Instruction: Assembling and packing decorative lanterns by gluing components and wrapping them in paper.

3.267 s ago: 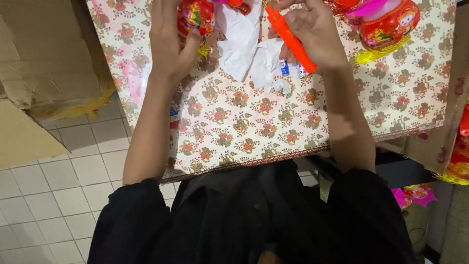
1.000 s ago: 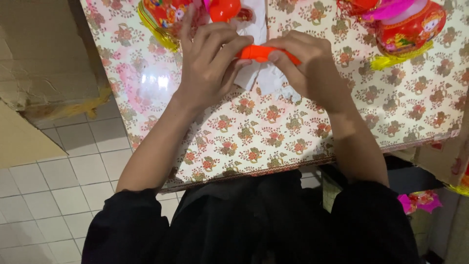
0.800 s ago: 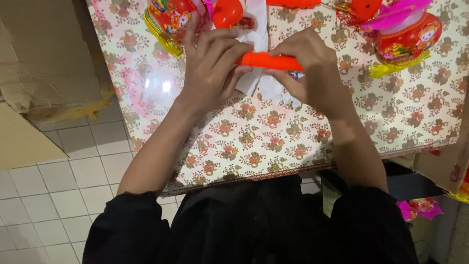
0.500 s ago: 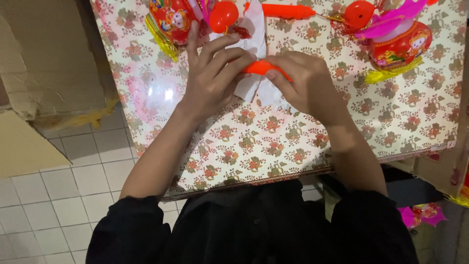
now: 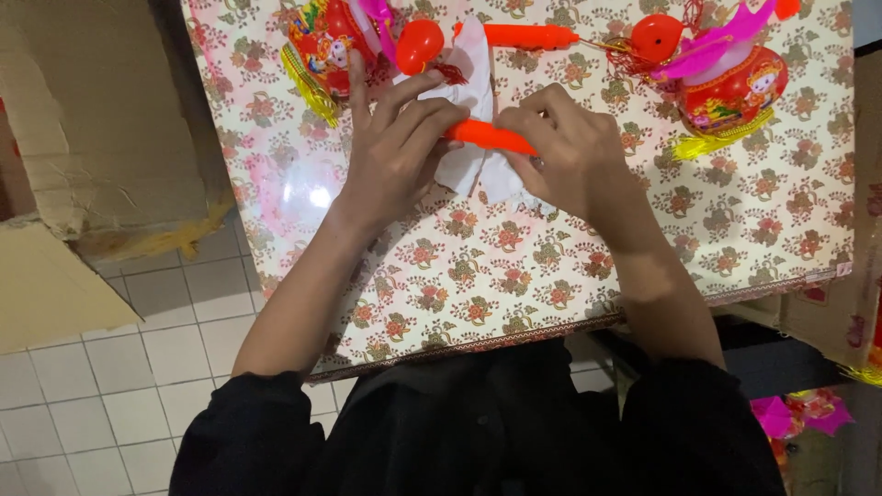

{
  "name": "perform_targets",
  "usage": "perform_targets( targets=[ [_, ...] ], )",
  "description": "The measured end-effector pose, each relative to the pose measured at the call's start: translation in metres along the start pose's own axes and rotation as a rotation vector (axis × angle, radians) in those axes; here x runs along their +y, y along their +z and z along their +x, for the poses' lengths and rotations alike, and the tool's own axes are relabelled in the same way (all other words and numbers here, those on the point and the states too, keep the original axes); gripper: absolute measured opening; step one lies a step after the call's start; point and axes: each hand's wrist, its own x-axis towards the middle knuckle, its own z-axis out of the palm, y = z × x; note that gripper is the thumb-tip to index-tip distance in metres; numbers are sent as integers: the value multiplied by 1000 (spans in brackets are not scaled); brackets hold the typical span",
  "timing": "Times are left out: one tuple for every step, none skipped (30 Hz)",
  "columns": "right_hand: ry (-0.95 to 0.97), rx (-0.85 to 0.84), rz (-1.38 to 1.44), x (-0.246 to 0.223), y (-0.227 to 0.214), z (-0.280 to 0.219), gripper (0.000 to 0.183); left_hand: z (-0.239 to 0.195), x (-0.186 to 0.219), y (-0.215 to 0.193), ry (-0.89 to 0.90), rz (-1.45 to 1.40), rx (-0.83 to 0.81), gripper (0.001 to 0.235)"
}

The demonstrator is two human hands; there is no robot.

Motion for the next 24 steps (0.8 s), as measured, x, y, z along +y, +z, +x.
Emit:
perform_targets(
  targets=[
    [59,-66,-30,0,2,-2,32,1,0,0,1,-16,17,15],
    [58,-61,-32,2,4,-2,32,1,0,0,6,-13,18,15],
    [79,-135,60,5,7,-2,43,0,0,0,14,1,31,17],
    [100,-210,152,7,9,-3,59,0,0,0,22,14,43,19],
    [99,-206,149,9,13,-5,59,1,1,-1,27,16,45,19],
    [55,-130,129,11,18,-7,45,1,1,-2,26,17,35,16],
    [10,-55,110,13,23,-8,37,2,2,-4,25,19,25,14],
    [10,-53,108,13,21,-6,37,2,1,-4,28,19,26,14],
    [-2,-29,100,12,19,-5,33,1,0,-3,31,55,13,16],
    [-14,-7,94,12,17,-3,30,0,0,-3,32,89,0,20],
    [-13,-7,93,13,16,-3,30,1,1,-3,33,89,1,20],
    [-36,17,70,14,16,-2,30,1,2,-3,14,90,-9,20],
    [-58,40,47,15,15,-2,32,1,3,-4,-4,91,-18,21],
    [-58,41,46,18,16,-3,32,2,4,-4,-3,91,-17,21],
    [-67,65,-14,20,17,-5,28,2,5,-5,-24,85,-35,18],
    [-76,89,-75,23,19,-6,28,3,5,-5,-44,79,-53,25],
    [-76,90,-76,24,19,-8,28,-2,1,0,-42,78,-52,25],
    [-54,89,-129,24,19,-10,24,-6,-3,6,-74,116,-35,18],
    [-31,89,-182,25,20,-11,31,-11,-7,11,-106,153,-17,32],
    [-32,91,-183,26,19,-12,31,-8,-6,7,-104,155,-16,32],
    [14,120,-142,27,19,-12,28,-5,-5,2,-119,116,-13,30],
    [60,147,-98,28,20,-13,25,-3,-3,-3,-135,78,-11,28],
    [60,147,-97,26,18,-12,25,-5,-4,-2,-136,79,-12,28],
    [113,139,-5,25,16,-10,25,-5,-6,0,-121,97,-44,19]
  ],
)
